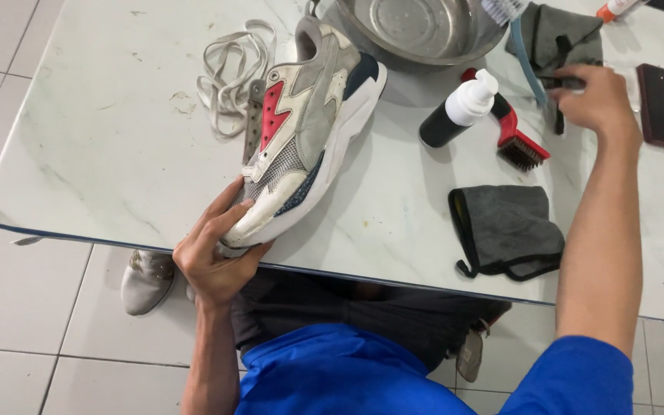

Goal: The person scrubs a white and grey sneaker with a small brush, applying cleaning solution from a bottle and rinsing the brush in a metal bowl. The person wipes the shoe with a cloth and continues scrubbing different sections of the sole and upper.

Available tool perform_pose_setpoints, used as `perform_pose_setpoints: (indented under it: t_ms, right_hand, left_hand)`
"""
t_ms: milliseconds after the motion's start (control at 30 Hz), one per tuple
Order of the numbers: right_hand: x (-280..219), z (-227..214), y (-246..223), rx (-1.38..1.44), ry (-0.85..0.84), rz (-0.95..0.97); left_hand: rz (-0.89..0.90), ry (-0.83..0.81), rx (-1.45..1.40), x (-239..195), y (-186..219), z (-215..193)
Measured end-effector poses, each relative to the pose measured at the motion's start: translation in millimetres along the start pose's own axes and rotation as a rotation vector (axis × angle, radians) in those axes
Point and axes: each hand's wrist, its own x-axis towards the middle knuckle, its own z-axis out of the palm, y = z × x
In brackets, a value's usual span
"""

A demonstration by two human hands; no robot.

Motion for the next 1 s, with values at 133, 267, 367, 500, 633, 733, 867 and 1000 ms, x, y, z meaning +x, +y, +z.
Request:
perform_pose_setpoints:
  t_ms: [133,267,367,500,633,733,867,1000]
  right_hand:
    - [-67,-15,23,-0.245,0.237,-0.454]
    - [-205,-25,-89,0.144,-0.081,-0.392]
    - [-239,31,-83,-0.221,-0.250,-0.340]
    - [-257,54,-114,0.019,0.298,-0.581]
    - [-234,28,-196,0.331,0.311,-0.634]
    - [-180,42,-238,0.490,0.406,-0.690]
    - [-179,59,-287,0.622,0.203,-0.676]
    - [-207,65,-288,0.667,0.203,-0.710]
  left_hand:
    - [-0.007,0.019,0.009,1,2,0]
    - [0.016,0.061,0.022,-1,-1,-1]
    - [0.017,0.045,0.007,-1,-3,-5]
    - [0.026,0.044,-0.003,-7,-6,-4]
    - [0.057,0.035,-0.038,-4,-9,-3]
    - [0.005,0.124,-0.026,3,-3,1]
    - [-0.006,0.124,-0.007,0,-5,0]
    - [0.004,0.114,-0.015,-1,-5,-2]
